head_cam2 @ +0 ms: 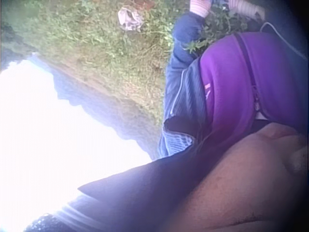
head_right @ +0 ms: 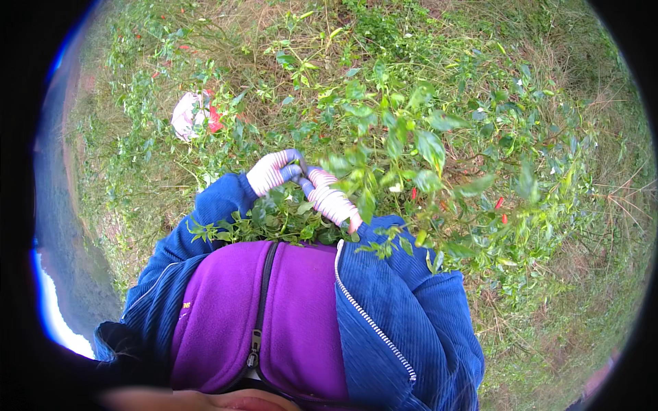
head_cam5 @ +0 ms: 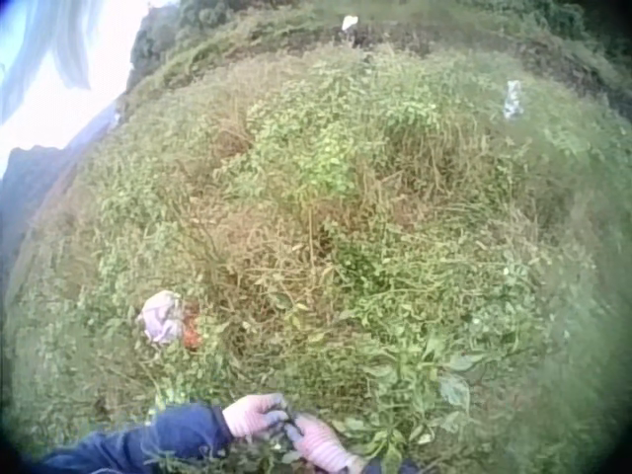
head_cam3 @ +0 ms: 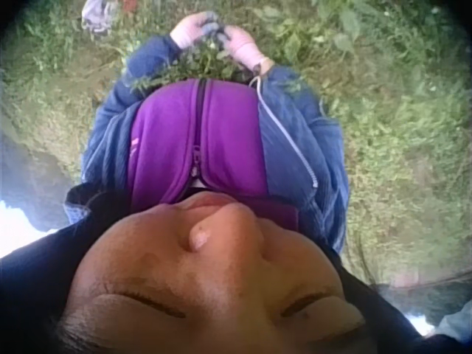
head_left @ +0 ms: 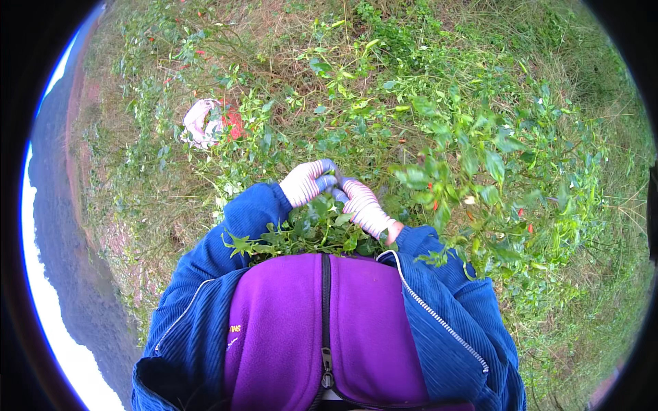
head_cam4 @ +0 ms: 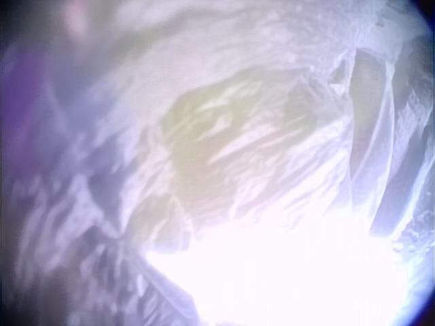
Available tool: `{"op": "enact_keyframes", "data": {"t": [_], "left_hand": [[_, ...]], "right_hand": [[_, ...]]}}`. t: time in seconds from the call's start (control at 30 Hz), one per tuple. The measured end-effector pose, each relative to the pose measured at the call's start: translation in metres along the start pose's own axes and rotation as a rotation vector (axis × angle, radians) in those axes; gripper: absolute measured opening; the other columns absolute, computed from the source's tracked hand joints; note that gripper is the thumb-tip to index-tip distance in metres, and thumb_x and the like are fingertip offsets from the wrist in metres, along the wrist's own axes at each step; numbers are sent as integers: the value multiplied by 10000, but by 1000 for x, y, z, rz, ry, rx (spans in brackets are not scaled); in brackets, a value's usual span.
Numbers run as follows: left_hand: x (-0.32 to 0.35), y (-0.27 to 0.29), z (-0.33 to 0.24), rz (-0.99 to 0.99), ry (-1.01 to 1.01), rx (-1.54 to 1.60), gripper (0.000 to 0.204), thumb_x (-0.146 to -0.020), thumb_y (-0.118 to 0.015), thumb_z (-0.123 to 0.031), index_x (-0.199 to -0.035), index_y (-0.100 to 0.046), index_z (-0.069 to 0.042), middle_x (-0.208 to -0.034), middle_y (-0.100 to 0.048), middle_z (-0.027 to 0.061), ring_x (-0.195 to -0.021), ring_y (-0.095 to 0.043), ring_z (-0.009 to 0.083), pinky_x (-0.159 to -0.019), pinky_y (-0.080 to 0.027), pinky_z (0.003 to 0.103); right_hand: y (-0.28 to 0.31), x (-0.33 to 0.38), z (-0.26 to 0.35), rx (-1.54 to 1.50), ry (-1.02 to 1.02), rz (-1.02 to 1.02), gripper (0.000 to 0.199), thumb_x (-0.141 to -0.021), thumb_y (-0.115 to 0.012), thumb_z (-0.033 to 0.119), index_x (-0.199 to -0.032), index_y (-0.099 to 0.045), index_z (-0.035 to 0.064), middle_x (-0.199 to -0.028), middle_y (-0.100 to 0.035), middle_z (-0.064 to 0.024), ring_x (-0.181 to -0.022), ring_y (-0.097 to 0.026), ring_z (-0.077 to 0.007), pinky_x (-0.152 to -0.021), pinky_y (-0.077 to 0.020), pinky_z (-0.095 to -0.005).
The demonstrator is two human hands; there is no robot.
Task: The person picks red and green peppers from low plants in a garden. They use both hands to pluck the peppers and place them into a red plastic bag on the ground. The person moves between plants to continue harvesting.
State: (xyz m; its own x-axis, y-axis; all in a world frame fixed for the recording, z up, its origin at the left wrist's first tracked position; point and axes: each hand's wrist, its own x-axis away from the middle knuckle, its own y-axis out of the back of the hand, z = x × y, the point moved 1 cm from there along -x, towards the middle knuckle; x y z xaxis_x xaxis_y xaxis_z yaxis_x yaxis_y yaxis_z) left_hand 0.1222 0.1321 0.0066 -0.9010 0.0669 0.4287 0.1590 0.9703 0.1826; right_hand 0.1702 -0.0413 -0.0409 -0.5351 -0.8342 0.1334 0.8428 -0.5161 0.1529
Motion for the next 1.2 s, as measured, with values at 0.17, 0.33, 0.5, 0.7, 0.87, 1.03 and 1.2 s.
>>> {"op": "enact_keyframes", "data": {"t": [0.17,0.33,0.5,0.7,0.87,1.03,1.2], "left_hand": [[14,-9,-1,-55,134,582,173,-971,-578,-240,-1038,-590,-81,-721,-548,-20,-579,-427,48,-512,-326,192],[21,11,-29,-168,-53,944,219,-975,-560,-289,-1057,-556,-86,-626,-461,-37,-474,-359,60,-462,-286,222],[-14,23,-60,-22,20,781,234,-989,-530,-289,-940,-573,-65,-741,-557,28,-511,-411,73,-476,-334,219],[-78,-44,-62,154,56,-387,229,-932,-560,-270,-917,-630,-52,-787,-647,91,-688,-603,223,-648,-487,362],[-128,-124,-7,431,56,-1003,262,-836,-537,-198,-1015,-658,-50,-831,-677,185,-791,-672,360,-689,-517,483],[-135,-150,61,251,-48,-708,270,-864,-536,-273,-910,-676,-47,-796,-659,162,-751,-645,350,-698,-505,435],[-120,-132,46,368,53,-517,275,-936,-466,-269,-964,-653,-70,-856,-661,172,-807,-639,356,-724,-505,416]], "right_hand": [[2,1,-6,-230,-254,31,131,-914,-513,91,-967,-631,69,-800,-584,-28,-628,-478,-120,-559,-388,-289],[3,9,-1,-91,-65,9,185,-932,-522,158,-1000,-636,29,-820,-596,-23,-572,-441,-92,-525,-386,-278],[-2,6,13,-451,-607,35,551,-864,-582,558,-1024,-623,33,-747,-552,-49,-531,-460,-142,-499,-398,-306],[-5,10,9,-397,-705,220,435,-888,-562,479,-1012,-608,65,-727,-525,-67,-580,-483,-154,-532,-400,-308],[0,51,-12,-289,-501,322,401,-883,-559,445,-1034,-606,77,-768,-530,-71,-626,-490,-166,-565,-407,-314],[12,85,-19,-270,-475,297,371,-879,-557,412,-1056,-603,88,-809,-535,-75,-672,-496,-178,-598,-413,-320],[17,98,-22,-271,-483,216,347,-875,-555,378,-1078,-601,100,-850,-540,-79,-717,-502,-190,-631,-419,-327]]}}
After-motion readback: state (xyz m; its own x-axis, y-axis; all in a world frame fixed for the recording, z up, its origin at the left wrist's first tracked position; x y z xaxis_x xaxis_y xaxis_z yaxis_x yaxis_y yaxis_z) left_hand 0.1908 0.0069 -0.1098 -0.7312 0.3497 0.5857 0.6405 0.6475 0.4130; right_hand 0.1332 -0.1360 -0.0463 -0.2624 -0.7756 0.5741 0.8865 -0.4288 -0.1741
